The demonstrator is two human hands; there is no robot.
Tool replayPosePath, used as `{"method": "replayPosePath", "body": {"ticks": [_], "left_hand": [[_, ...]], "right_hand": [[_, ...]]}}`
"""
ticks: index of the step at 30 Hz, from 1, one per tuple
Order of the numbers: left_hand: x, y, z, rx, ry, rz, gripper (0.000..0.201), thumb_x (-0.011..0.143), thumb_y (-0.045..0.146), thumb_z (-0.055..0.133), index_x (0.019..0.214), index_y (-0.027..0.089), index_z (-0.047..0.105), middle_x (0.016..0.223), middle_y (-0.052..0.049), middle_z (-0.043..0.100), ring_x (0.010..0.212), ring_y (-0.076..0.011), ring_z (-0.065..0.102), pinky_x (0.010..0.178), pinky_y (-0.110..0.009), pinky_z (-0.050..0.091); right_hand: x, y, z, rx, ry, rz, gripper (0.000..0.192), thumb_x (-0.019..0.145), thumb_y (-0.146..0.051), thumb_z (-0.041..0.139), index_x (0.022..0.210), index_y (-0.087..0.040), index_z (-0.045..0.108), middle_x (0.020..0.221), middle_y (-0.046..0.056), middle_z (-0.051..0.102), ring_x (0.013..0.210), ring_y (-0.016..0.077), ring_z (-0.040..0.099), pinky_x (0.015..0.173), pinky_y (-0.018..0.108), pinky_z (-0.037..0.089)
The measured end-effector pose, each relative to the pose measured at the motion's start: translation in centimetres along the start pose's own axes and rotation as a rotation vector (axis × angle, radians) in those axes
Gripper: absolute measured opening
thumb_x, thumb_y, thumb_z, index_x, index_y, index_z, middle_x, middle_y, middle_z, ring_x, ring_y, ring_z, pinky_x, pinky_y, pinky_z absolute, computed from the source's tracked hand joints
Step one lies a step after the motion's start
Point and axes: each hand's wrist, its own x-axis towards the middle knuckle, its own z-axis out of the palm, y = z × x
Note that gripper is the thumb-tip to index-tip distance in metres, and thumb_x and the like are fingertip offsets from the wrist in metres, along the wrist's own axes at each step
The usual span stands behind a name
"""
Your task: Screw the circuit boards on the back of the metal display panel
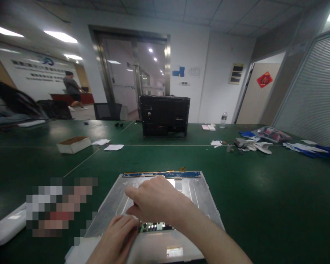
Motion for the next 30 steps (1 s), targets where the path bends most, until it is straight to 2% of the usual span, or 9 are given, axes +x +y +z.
{"method": "replayPosePath", "body": {"ticks": [3,9,14,16,19,23,27,30], "left_hand": [[-0.06,-0.06,0.12,0.0,-0.016,-0.002,0.019,0.086,0.009,0.042,0.089,0.022,0.056,0.084,-0.003,0.065,0.079,-0.02,0.06,0.075,-0.033,0.044],[-0.14,-0.14,0.36,-0.015,-0.055,-0.018,0.021,0.087,0.008,0.039,0.087,0.021,0.055,0.084,-0.003,0.064,0.078,-0.0198,0.059,0.076,-0.033,0.043],[-0.09,-0.01,0.28,-0.018,-0.067,-0.03,0.022,0.087,0.007,0.038,0.088,0.022,0.055,0.085,-0.003,0.064,0.079,-0.0201,0.059,0.076,-0.034,0.043],[-0.11,-0.01,0.28,-0.012,-0.055,-0.024,0.022,0.087,0.008,0.039,0.087,0.022,0.055,0.084,-0.004,0.064,0.078,-0.0203,0.058,0.076,-0.034,0.043],[-0.17,-0.03,0.35,-0.004,-0.048,-0.033,0.02,0.087,0.009,0.04,0.087,0.022,0.055,0.084,-0.004,0.064,0.078,-0.0208,0.058,0.075,-0.034,0.043],[-0.19,-0.01,0.36,-0.012,-0.069,-0.033,0.022,0.087,0.008,0.037,0.09,0.021,0.055,0.088,-0.005,0.064,0.081,-0.0214,0.059,0.076,-0.036,0.043],[-0.08,0.01,0.24,-0.009,-0.085,-0.027,0.022,0.088,0.008,0.035,0.089,0.021,0.054,0.086,-0.005,0.063,0.079,-0.0218,0.058,0.076,-0.038,0.042],[-0.03,0.0,0.24,0.001,-0.078,-0.023,0.022,0.088,0.008,0.035,0.089,0.021,0.054,0.085,-0.004,0.063,0.078,-0.0215,0.058,0.076,-0.037,0.043]], "right_hand": [[-0.06,0.07,-0.05,0.02,-0.022,-0.002,0.023,0.087,-0.042,0.051,0.089,-0.02,0.056,0.075,0.001,0.067,0.062,0.0165,0.059,0.046,0.028,0.021],[-0.5,0.02,-0.79,0.087,-0.053,-0.065,0.022,0.077,-0.025,0.055,0.097,-0.017,0.055,0.091,0.004,0.066,0.067,0.0158,0.058,0.047,0.028,0.025],[-0.28,-0.05,-0.63,0.081,-0.023,-0.042,0.014,0.082,-0.022,0.052,0.095,-0.018,0.055,0.086,0.003,0.067,0.065,0.0146,0.057,0.047,0.028,0.021],[-0.17,-0.03,-0.5,0.068,-0.019,-0.017,0.011,0.084,-0.027,0.052,0.092,-0.019,0.056,0.08,0.002,0.067,0.064,0.0142,0.057,0.047,0.028,0.019],[-0.15,-0.01,-0.36,0.062,-0.04,0.0,0.016,0.087,-0.034,0.052,0.087,-0.019,0.057,0.075,0.001,0.067,0.063,0.0145,0.058,0.047,0.028,0.018],[-0.45,0.02,-0.38,0.103,-0.049,-0.035,0.015,0.082,-0.031,0.055,0.091,-0.019,0.057,0.082,0.002,0.067,0.065,0.0146,0.057,0.047,0.027,0.021],[-0.8,0.03,-0.61,0.145,-0.048,-0.077,0.025,0.076,-0.024,0.056,0.1,-0.018,0.054,0.092,0.003,0.066,0.067,0.0146,0.057,0.049,0.027,0.026],[-0.76,-0.09,-0.72,0.117,-0.051,-0.079,0.02,0.079,-0.023,0.053,0.098,-0.018,0.054,0.089,0.003,0.066,0.066,0.0149,0.057,0.048,0.028,0.024]]}}
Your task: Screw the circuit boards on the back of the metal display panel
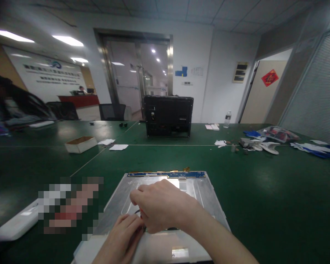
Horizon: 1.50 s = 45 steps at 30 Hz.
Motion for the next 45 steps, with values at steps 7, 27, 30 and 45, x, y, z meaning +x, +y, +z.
{"method": "replayPosePath", "body": {"ticks": [7,27,30,45], "left_hand": [[-0.21,-0.15,0.19,0.012,0.037,0.025,0.021,0.086,0.008,0.039,0.091,0.022,0.054,0.086,-0.004,0.064,0.079,-0.021,0.059,0.075,-0.035,0.043],[-0.1,-0.2,0.18,-0.001,0.054,0.035,0.022,0.086,0.008,0.039,0.091,0.022,0.055,0.088,-0.004,0.065,0.081,-0.0206,0.061,0.076,-0.034,0.043],[-0.01,-0.07,0.07,-0.009,0.055,0.026,0.021,0.087,0.009,0.039,0.09,0.022,0.055,0.089,-0.005,0.065,0.081,-0.0209,0.06,0.074,-0.034,0.044],[-0.05,0.2,0.01,-0.017,0.051,0.003,0.023,0.086,0.007,0.037,0.09,0.021,0.055,0.088,-0.005,0.065,0.083,-0.0215,0.06,0.079,-0.036,0.043]], "right_hand": [[0.67,-0.13,0.57,-0.078,0.018,0.055,0.014,0.086,-0.032,0.052,0.087,-0.019,0.056,0.074,0.002,0.066,0.061,0.0144,0.057,0.046,0.029,0.019],[0.74,-0.11,0.91,-0.086,0.043,0.064,0.017,0.087,-0.034,0.048,0.084,-0.019,0.056,0.072,0.002,0.066,0.06,0.0147,0.058,0.046,0.029,0.018],[0.41,-0.26,0.5,-0.063,0.028,0.034,0.013,0.081,-0.03,0.052,0.087,-0.018,0.055,0.079,0.003,0.066,0.062,0.0148,0.058,0.046,0.028,0.021],[0.58,-0.28,0.37,-0.062,0.032,0.039,0.015,0.086,-0.032,0.049,0.084,-0.019,0.057,0.077,0.003,0.067,0.063,0.0147,0.057,0.048,0.028,0.021]]}}
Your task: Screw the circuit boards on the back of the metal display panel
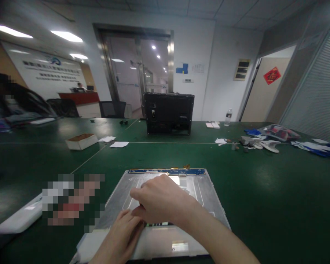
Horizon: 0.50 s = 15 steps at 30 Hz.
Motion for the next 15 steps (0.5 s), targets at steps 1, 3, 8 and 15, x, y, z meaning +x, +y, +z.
{"method": "replayPosePath", "body": {"ticks": [1,3,8,15], "left_hand": [[0.06,0.05,-0.06,0.002,-0.008,-0.005,0.023,0.086,0.007,0.037,0.09,0.021,0.055,0.088,-0.005,0.065,0.083,-0.0215,0.06,0.079,-0.036,0.043],[0.18,0.12,-0.19,0.01,-0.028,-0.009,0.022,0.085,0.008,0.037,0.088,0.021,0.055,0.085,-0.005,0.064,0.08,-0.0215,0.06,0.077,-0.036,0.043],[0.19,0.19,-0.42,0.017,-0.064,-0.019,0.023,0.087,0.009,0.036,0.09,0.02,0.055,0.087,-0.006,0.064,0.081,-0.0217,0.059,0.078,-0.036,0.043],[0.03,0.08,-0.35,0.014,-0.024,-0.007,0.021,0.085,0.008,0.04,0.089,0.021,0.056,0.09,-0.006,0.065,0.085,-0.0221,0.06,0.079,-0.036,0.044]], "right_hand": [[-0.14,0.01,-0.11,0.015,-0.003,-0.018,0.013,0.083,-0.03,0.051,0.087,-0.018,0.056,0.08,0.003,0.066,0.064,0.0148,0.057,0.048,0.028,0.022],[-0.38,0.04,-0.31,0.039,-0.02,-0.038,0.017,0.079,-0.026,0.053,0.094,-0.018,0.055,0.086,0.004,0.066,0.066,0.0151,0.057,0.049,0.028,0.024],[-0.16,0.13,-0.24,0.019,-0.031,-0.022,0.016,0.08,-0.022,0.052,0.095,-0.017,0.054,0.085,0.004,0.067,0.064,0.0146,0.057,0.047,0.028,0.02],[0.38,-0.02,0.07,-0.035,-0.01,0.042,0.024,0.09,-0.04,0.049,0.086,-0.018,0.058,0.071,0.002,0.066,0.062,0.0155,0.059,0.047,0.028,0.02]]}}
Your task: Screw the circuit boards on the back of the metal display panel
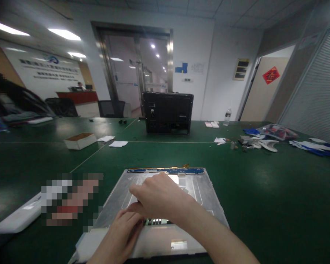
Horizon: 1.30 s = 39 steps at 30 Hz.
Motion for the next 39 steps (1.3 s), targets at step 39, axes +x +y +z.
{"method": "replayPosePath", "body": {"ticks": [39], "left_hand": [[0.14,0.17,-0.09,-0.017,-0.027,-0.029,0.021,0.086,0.009,0.038,0.089,0.02,0.056,0.087,-0.005,0.063,0.081,-0.0217,0.058,0.078,-0.036,0.043]], "right_hand": [[-0.32,0.41,-0.01,0.074,0.008,-0.068,0.019,0.079,-0.025,0.054,0.096,-0.017,0.055,0.091,0.004,0.067,0.068,0.0159,0.058,0.047,0.028,0.025]]}}
